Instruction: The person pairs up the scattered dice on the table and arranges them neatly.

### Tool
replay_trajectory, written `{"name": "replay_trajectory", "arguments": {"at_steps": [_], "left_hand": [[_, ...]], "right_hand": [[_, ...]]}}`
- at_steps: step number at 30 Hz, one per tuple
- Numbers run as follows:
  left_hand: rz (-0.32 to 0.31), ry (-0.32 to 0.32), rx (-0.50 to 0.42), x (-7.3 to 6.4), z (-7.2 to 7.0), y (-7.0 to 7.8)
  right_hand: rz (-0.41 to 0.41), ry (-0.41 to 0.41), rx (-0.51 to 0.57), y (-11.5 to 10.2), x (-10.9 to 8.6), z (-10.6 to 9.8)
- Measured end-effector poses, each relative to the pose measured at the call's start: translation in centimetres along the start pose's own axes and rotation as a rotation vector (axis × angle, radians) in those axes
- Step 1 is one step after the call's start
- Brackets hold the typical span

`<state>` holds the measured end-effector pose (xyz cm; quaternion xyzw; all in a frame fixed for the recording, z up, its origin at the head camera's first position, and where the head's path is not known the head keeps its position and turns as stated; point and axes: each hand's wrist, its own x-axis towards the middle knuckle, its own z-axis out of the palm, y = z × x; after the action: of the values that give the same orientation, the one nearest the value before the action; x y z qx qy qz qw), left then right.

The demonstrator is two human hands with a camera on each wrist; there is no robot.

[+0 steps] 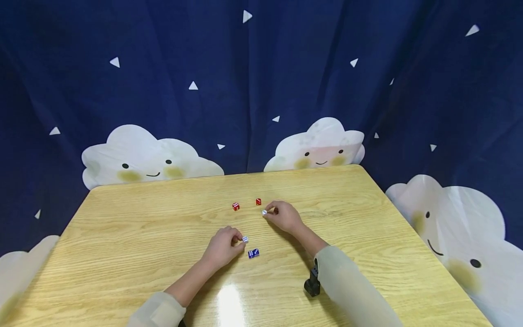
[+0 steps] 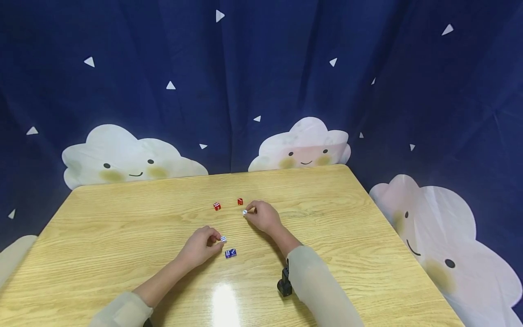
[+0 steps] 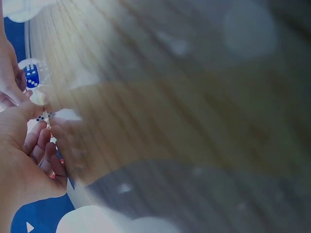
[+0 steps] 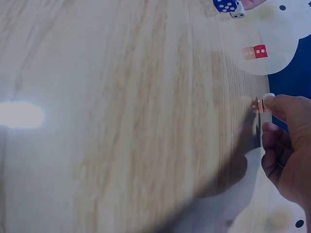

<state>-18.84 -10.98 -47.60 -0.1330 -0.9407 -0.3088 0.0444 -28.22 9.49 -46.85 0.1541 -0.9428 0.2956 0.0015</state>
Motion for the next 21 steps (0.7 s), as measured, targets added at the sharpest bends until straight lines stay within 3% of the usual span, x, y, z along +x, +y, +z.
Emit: {"name": "replay_trajectory", "arguments": {"at_steps": [21], "left_hand": [[-0.002,-0.008,-0.006,0.0,-0.2,0.1]], "right_hand": [[-0.064,-0.001,0.018,-0.4,-1.3,0.2]]}}
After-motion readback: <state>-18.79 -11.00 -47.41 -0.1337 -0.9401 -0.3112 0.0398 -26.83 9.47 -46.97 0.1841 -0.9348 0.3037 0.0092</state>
